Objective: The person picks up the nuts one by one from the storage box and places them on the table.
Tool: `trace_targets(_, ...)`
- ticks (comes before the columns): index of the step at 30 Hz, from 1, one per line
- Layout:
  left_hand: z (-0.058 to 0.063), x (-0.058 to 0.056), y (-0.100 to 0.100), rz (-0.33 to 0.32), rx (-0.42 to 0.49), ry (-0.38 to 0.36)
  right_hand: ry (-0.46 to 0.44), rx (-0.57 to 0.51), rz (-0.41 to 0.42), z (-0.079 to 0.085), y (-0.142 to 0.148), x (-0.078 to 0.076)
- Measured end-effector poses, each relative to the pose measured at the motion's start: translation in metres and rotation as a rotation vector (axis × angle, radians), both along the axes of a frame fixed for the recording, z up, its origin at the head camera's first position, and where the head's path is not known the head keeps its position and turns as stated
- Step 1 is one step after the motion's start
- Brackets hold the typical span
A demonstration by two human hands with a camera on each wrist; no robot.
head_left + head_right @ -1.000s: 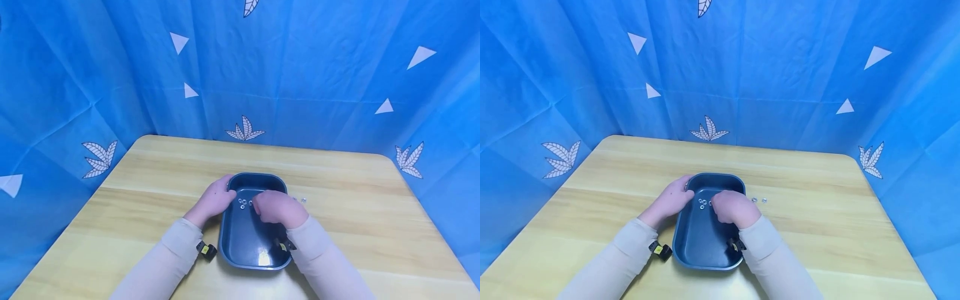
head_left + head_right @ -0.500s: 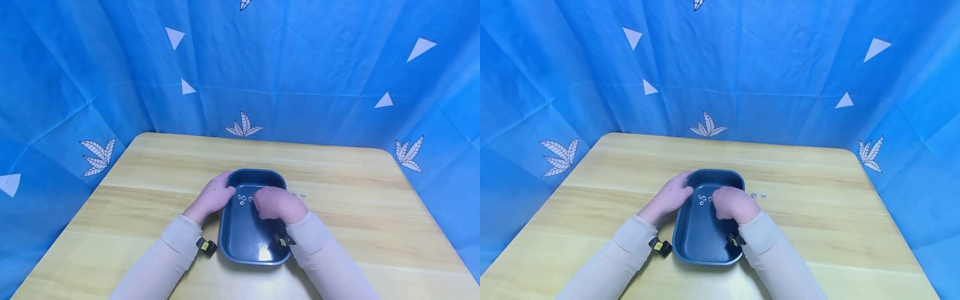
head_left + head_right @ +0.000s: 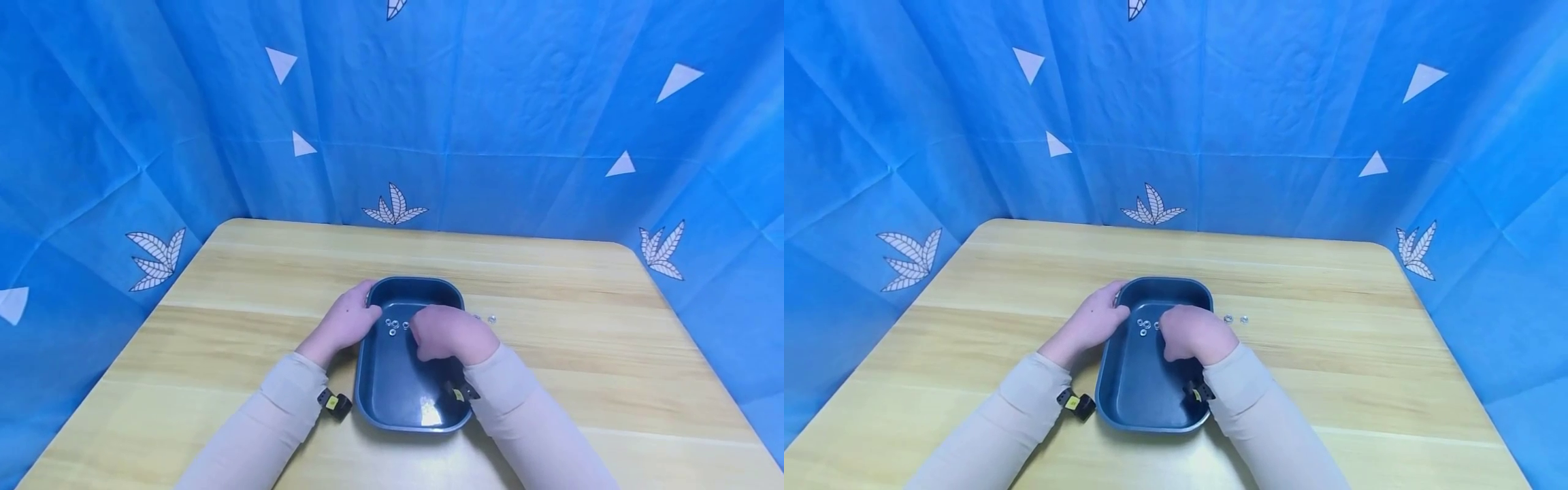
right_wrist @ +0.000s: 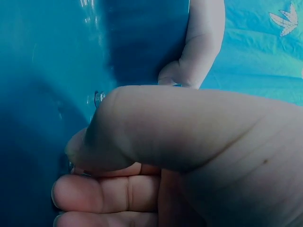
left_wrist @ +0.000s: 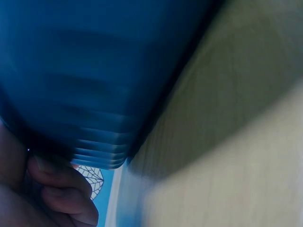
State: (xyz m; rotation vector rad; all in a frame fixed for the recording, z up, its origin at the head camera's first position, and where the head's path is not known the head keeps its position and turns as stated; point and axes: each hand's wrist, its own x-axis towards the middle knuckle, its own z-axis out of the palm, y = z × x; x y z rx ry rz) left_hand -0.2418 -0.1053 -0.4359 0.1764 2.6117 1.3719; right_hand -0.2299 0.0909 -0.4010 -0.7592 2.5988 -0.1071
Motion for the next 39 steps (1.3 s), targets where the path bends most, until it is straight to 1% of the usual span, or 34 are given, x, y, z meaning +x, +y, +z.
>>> trace_targets(4, -0.001, 0.002, -0.001, 0.003, 0.004, -0.005, 0.002, -0.011, 0.019, 0.001, -0.001, 0.002)
trace_targets(8, 0.001, 0.002, 0.0, 0.003, 0.005, -0.005, 0.014, -0.035, 0.025, 0.004, 0.0, 0.002)
trace_targets(19, 0.002, -0.002, 0.0, -0.009, -0.008, 0.014, 0.079, -0.066, 0.03, 0.026, 0.003, 0.006)
trace_targets(22, 0.001, -0.002, -0.001, -0.012, -0.013, 0.023, 0.089, -0.096, 0.029, 0.031, 0.006, 0.009)
trace_targets(28, 0.001, -0.002, -0.001, -0.017, -0.011, 0.037, 0.093, -0.186, -0.006, 0.048, 0.015, 0.016)
trace_targets(33, 0.001, -0.002, 0.0, -0.019, -0.012, 0.04, 0.095, -0.23, -0.032, 0.062, 0.025, 0.021)
trace_targets(39, 0.0, 0.0, 0.0, -0.012, -0.002, 0.042, 0.077, -0.289, -0.084, 0.076, 0.042, 0.025)
